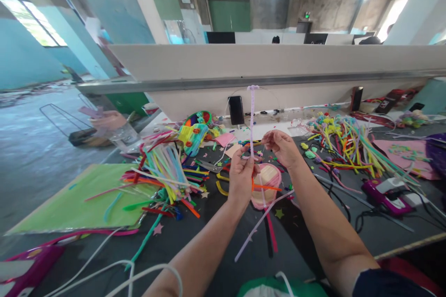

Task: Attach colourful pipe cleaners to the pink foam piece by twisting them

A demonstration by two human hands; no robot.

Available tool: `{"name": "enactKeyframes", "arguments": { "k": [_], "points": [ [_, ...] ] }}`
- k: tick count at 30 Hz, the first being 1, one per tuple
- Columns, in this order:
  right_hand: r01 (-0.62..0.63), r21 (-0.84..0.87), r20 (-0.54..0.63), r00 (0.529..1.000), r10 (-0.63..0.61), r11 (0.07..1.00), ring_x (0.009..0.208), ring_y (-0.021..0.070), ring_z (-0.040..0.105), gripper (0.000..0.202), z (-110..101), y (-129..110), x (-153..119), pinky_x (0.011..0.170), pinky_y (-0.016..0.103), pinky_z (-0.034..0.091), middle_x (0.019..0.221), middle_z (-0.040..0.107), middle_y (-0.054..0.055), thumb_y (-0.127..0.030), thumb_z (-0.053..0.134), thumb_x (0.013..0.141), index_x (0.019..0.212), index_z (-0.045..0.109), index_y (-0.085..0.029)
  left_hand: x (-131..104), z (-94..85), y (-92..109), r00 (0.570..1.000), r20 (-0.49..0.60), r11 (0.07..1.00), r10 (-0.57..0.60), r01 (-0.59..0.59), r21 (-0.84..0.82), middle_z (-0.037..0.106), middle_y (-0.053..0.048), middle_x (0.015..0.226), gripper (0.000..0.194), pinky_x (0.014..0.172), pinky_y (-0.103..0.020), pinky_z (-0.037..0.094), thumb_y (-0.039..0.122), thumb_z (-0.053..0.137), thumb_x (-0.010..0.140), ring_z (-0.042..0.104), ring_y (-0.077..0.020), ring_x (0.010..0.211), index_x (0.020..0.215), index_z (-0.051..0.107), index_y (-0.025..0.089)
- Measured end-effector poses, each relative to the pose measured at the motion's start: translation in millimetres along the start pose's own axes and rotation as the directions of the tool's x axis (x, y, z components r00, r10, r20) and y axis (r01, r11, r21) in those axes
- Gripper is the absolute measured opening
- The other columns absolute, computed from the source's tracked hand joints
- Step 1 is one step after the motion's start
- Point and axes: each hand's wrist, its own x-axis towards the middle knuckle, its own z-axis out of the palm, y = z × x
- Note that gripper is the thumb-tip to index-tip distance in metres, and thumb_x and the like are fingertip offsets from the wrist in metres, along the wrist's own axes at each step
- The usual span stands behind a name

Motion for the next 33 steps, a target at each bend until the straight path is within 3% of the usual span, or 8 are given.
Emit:
{"name": "enactKeyframes", "arguments": {
  "k": [3,7,11,17,22,26,30,33],
  "points": [
    [-0.050,-0.053,0.016,0.999,0.051,0.997,0.063,0.0121,0.055,0.032,3,2,-1,0.062,0.025,0.045,0.074,0.067,0.003,-0.050,0.069,0.076,0.081,0.071,-0.019,2,-1.5,2,1.000,-0.021,1.000,0.018,-0.019,-0.004,0.067,0.000,0.080,0.044,0.050,-0.017,0.039,0.034,0.066,0.080,0.053,-0.0058,0.050,0.119,0.048,0.024],
    [-0.147,-0.136,0.123,0.979,0.164,0.980,0.066,0.0100,0.056,0.027,5,5,-3,0.064,0.023,0.044,0.079,0.069,0.003,-0.044,0.071,0.075,0.081,0.073,-0.017,5,-4.8,3,0.999,-0.037,0.999,0.036,-0.036,-0.006,0.064,0.002,0.076,0.049,0.056,-0.018,0.044,0.033,0.065,0.081,0.056,-0.0066,0.055,0.125,0.045,0.026],
    [-0.217,-0.188,0.196,0.947,0.253,0.958,0.075,0.0135,0.062,0.030,6,10,-3,0.073,0.027,0.047,0.085,0.072,0.004,-0.037,0.077,0.069,0.092,0.075,-0.017,7,-7.7,-2,0.998,-0.034,0.999,0.046,-0.046,0.003,0.062,0.003,0.076,0.054,0.059,-0.019,0.046,0.032,0.065,0.082,0.057,-0.0074,0.058,0.130,0.043,0.027],
    [-0.214,-0.283,0.095,0.964,0.249,0.935,0.065,0.0117,0.058,0.023,6,13,0,0.067,0.026,0.044,0.071,0.071,0.002,-0.035,0.078,0.064,0.077,0.076,-0.015,9,-14.1,-16,1.000,0.010,1.000,-0.024,0.024,0.019,0.064,0.002,0.076,0.060,0.060,-0.023,0.048,0.033,0.066,0.082,0.061,-0.0105,0.058,0.133,0.036,0.026],
    [-0.209,-0.333,0.036,0.972,0.234,0.919,0.062,0.0101,0.053,0.025,2,13,2,0.063,0.024,0.041,0.070,0.069,0.001,-0.036,0.077,0.064,0.078,0.076,-0.015,13,-18.8,-30,0.996,0.008,0.996,-0.084,0.084,0.015,0.063,0.001,0.070,0.030,0.056,-0.020,0.045,0.034,0.066,0.080,0.057,-0.0080,0.055,0.100,0.053,0.017],
    [-0.251,-0.262,0.031,0.963,0.268,0.932,0.066,0.0106,0.057,0.030,10,16,-1,0.064,0.024,0.044,0.074,0.069,0.001,-0.035,0.078,0.063,0.085,0.073,-0.015,15,-18.5,-33,0.995,-0.033,0.994,-0.097,0.095,-0.057,0.061,0.002,0.065,0.027,0.057,-0.021,0.046,0.034,0.070,0.076,0.057,-0.0087,0.055,0.089,0.054,0.016],
    [-0.329,-0.221,0.102,0.928,0.358,0.918,0.046,0.0098,0.050,0.031,25,25,-6,0.049,0.025,0.041,0.054,0.059,-0.003,-0.039,0.077,0.063,0.079,0.069,-0.014,15,-18.3,-33,0.997,-0.041,0.993,-0.061,0.057,-0.108,0.062,0.002,0.067,0.027,0.058,-0.023,0.047,0.032,0.072,0.073,0.058,-0.0096,0.056,0.087,0.055,0.016],
    [-0.332,-0.194,-0.002,0.941,0.338,0.923,0.044,0.0091,0.049,0.031,28,32,-6,0.047,0.024,0.041,0.051,0.058,-0.004,-0.041,0.077,0.061,0.072,0.067,-0.014,18,-21.8,-33,0.994,-0.072,0.994,-0.084,0.079,-0.078,0.064,0.000,0.072,0.028,0.062,-0.025,0.049,0.032,0.073,0.071,0.060,-0.0099,0.059,0.086,0.057,0.015]
  ]
}}
